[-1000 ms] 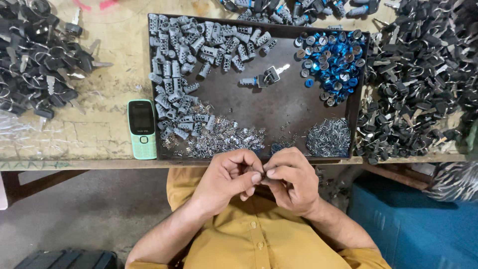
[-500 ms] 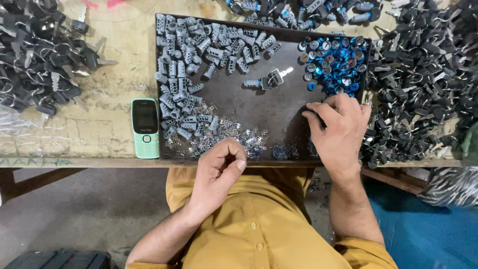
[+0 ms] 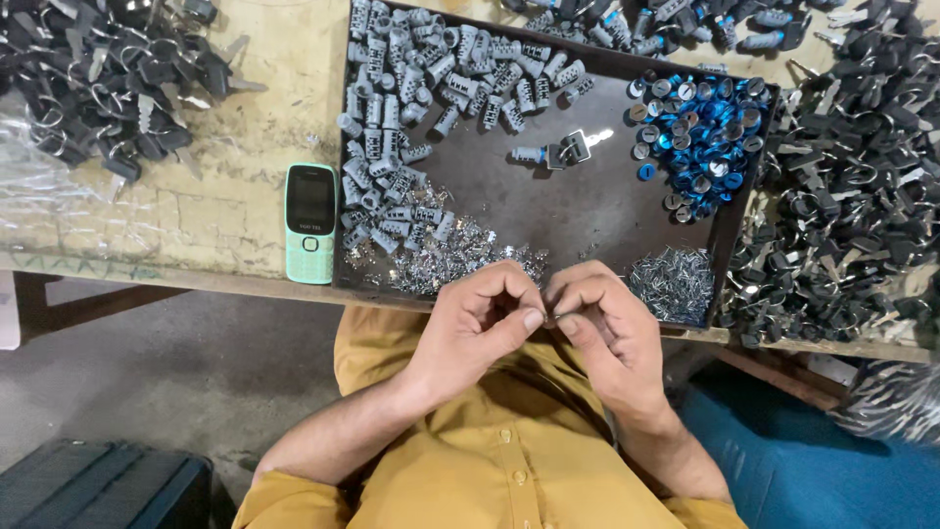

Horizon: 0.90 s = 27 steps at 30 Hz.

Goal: The person sits at a workbench assembling small lock components by hand. They pick a grey cylindrical part and a blue cap from a tray, press the pieces together, and place the assembled unit back on the tray, repeating this cycle throughout the clip.

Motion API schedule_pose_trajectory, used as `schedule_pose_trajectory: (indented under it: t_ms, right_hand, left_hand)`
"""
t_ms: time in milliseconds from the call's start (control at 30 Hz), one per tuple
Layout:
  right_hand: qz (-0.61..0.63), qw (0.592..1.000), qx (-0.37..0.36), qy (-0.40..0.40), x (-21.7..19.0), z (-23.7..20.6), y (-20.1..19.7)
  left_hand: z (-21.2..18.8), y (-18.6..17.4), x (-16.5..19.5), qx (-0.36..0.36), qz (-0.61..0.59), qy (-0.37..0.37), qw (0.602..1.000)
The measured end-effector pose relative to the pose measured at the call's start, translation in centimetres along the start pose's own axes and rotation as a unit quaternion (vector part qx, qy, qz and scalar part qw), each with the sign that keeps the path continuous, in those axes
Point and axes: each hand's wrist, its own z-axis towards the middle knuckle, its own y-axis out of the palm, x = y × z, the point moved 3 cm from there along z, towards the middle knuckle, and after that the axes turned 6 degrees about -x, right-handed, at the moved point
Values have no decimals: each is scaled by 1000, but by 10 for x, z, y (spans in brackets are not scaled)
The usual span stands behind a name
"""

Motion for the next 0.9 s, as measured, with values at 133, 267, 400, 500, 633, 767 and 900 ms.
schedule_pose_trajectory:
  t_ms: [133, 267, 400, 500, 633, 767, 900]
  right_hand:
    - [-21, 999, 28, -21, 2, -2, 1]
    - [-11, 1000, 18, -17, 4, -2, -3]
    - [-3, 1000, 8, -17, 6, -1, -5]
    - [12, 1000, -2, -21, 6, 0, -6]
    - [72, 997, -9, -19, 7, -1, -6]
    - [52, 998, -7, 15, 8, -4, -8]
    - [-43, 998, -12, 41, -2, -2, -21]
  left_hand:
    - [2, 1, -4, -6, -7, 8, 1000]
    - [0, 0, -6, -11, -17, -17, 1000]
    - [0, -1, -6, -11, -68, -56, 996]
    - [2, -2, -4, -14, -60, -63, 996]
    - [1, -2, 8, -12, 187, 94, 978]
    - [1, 1, 2, -20, 123, 33, 992]
    - [2, 4, -15, -13, -108, -118, 987]
